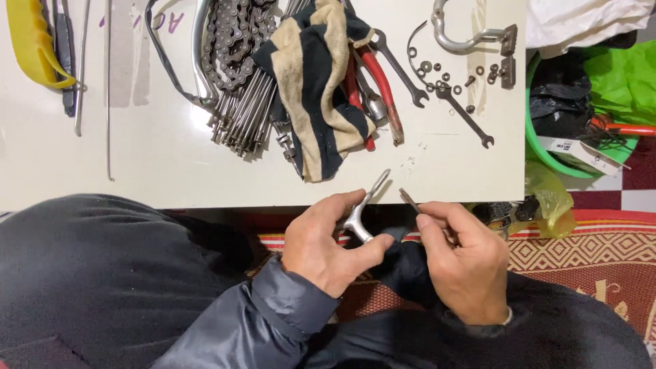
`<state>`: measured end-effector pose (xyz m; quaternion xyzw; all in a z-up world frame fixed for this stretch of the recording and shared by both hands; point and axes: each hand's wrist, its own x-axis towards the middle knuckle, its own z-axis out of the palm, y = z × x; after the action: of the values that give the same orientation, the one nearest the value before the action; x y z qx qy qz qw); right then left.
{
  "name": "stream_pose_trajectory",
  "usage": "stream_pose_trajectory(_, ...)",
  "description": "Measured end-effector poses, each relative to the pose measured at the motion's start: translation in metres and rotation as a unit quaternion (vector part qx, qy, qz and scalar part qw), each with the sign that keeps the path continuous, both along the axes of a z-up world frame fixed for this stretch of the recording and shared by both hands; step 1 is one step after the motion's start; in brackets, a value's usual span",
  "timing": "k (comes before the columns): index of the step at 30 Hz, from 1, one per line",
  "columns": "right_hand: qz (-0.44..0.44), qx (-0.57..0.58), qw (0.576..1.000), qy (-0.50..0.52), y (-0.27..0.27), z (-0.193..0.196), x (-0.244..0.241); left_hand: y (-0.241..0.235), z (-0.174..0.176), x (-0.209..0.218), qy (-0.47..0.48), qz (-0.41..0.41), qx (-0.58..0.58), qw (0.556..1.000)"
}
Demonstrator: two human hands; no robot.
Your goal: The person sits on the floor and cleans a small metal part using a thin metal tool to scrape its surface. They then wipe the part with a cloth and repeat the scraping and wiping process. Finally, they pick up a small cylindrical metal piece and place it on the table.
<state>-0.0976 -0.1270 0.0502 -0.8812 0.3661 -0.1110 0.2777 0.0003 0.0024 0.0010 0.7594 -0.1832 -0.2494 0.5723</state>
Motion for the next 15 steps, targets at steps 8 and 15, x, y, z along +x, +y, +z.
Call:
stream_pose_trajectory(8, -0.022, -0.065, 0.997, -0.035, -0.023, -0.012, -0.012, 0.001, 0.008, 0.004, 0.189, 0.061, -0.057, 0.979)
stream_pose_trajectory(15, 0.004, -0.196, 0.98, -0.012, -0.071, -0.031, -0.014, 0.008, -0.017, 0.002, 0.18, 0.169, -0.152, 0.957)
